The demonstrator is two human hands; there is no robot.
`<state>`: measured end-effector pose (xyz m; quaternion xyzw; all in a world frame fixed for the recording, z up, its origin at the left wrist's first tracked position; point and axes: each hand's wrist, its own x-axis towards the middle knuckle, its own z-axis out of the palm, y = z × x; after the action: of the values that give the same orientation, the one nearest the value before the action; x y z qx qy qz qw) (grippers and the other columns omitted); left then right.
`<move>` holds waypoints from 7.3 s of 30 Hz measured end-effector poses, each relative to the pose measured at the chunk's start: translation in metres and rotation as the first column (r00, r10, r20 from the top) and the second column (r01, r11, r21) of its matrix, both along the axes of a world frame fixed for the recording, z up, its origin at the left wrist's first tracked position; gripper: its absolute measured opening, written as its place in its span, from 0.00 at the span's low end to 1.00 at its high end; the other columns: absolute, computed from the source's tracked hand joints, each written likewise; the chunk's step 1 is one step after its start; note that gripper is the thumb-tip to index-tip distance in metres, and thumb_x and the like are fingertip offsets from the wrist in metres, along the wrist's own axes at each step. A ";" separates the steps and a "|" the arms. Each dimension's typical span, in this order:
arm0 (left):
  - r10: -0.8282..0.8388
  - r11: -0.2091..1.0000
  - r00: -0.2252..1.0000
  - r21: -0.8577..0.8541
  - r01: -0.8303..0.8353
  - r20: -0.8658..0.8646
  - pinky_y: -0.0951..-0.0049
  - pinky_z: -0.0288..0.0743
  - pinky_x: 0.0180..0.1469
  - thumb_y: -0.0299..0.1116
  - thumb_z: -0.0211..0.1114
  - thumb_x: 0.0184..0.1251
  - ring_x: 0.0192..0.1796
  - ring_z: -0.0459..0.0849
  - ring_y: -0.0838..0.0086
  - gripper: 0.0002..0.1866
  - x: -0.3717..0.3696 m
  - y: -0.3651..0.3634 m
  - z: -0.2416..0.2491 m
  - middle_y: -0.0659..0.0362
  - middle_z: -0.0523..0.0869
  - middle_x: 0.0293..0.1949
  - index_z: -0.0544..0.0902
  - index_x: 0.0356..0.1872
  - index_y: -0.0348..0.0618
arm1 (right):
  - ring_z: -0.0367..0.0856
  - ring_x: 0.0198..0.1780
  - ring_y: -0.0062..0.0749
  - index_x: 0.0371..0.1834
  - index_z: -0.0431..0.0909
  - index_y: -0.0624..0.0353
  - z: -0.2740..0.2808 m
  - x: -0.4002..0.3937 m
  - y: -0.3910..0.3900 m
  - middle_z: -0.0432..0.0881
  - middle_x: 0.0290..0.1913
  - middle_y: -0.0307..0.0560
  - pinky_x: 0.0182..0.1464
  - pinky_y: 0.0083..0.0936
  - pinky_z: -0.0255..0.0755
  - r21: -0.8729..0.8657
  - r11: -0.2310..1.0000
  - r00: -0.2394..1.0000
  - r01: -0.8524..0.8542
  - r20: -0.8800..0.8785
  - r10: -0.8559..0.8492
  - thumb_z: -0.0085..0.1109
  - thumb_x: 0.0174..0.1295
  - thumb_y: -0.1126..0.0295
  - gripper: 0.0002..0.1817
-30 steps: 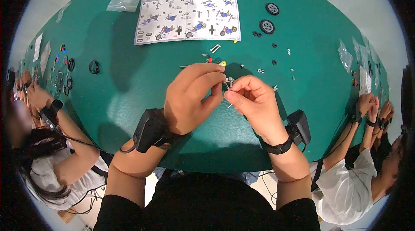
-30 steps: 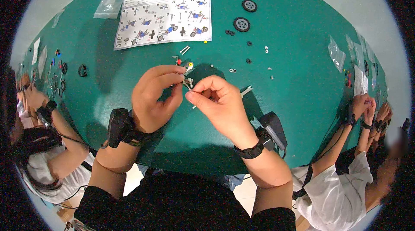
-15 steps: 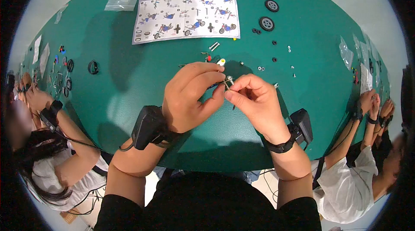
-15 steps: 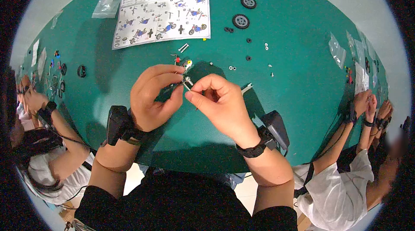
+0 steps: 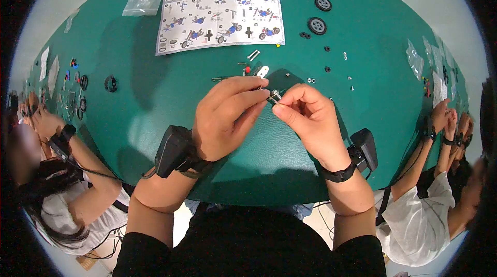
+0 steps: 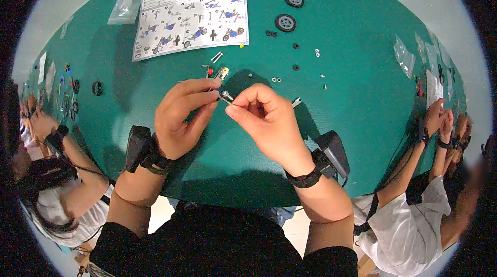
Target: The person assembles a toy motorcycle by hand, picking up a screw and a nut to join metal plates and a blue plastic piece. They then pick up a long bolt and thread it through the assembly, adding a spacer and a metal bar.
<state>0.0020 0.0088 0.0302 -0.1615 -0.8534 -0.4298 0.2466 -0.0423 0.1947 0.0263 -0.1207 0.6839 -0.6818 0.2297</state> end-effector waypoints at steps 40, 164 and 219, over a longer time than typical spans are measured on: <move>0.000 1.000 0.996 -0.008 0.001 0.088 0.68 0.79 0.48 0.15 0.66 0.57 0.47 0.86 0.60 0.13 0.004 -0.003 0.008 0.50 0.85 0.47 0.81 0.43 0.39 | 0.75 0.32 0.32 0.30 0.77 0.59 0.008 -0.003 -0.004 0.78 0.31 0.41 0.35 0.26 0.66 0.172 0.978 0.811 0.120 -0.585 0.003 0.67 0.55 0.78 0.06; -0.149 0.942 0.917 0.336 0.017 0.371 0.68 0.73 0.59 0.19 0.67 0.58 0.53 0.81 0.67 0.07 0.005 -0.011 0.005 0.52 0.83 0.47 0.83 0.38 0.36 | 0.75 0.36 0.46 0.39 0.72 0.61 0.010 0.001 -0.005 0.75 0.33 0.49 0.38 0.37 0.70 0.216 0.976 0.797 0.009 -0.591 0.123 0.60 0.60 0.76 0.08; -0.122 0.942 0.915 0.336 -0.016 0.384 0.68 0.73 0.58 0.19 0.68 0.56 0.51 0.82 0.67 0.06 0.006 -0.008 0.007 0.53 0.83 0.44 0.83 0.36 0.37 | 0.74 0.40 0.45 0.36 0.75 0.60 0.006 -0.008 -0.003 0.74 0.36 0.49 0.44 0.38 0.66 0.286 0.957 0.647 0.051 -0.739 0.187 0.63 0.58 0.74 0.06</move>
<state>0.0077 0.0007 0.0373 -0.0498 -0.7961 -0.5979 0.0789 -0.0506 0.1914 0.0326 -0.3867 0.8013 -0.4549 -0.0371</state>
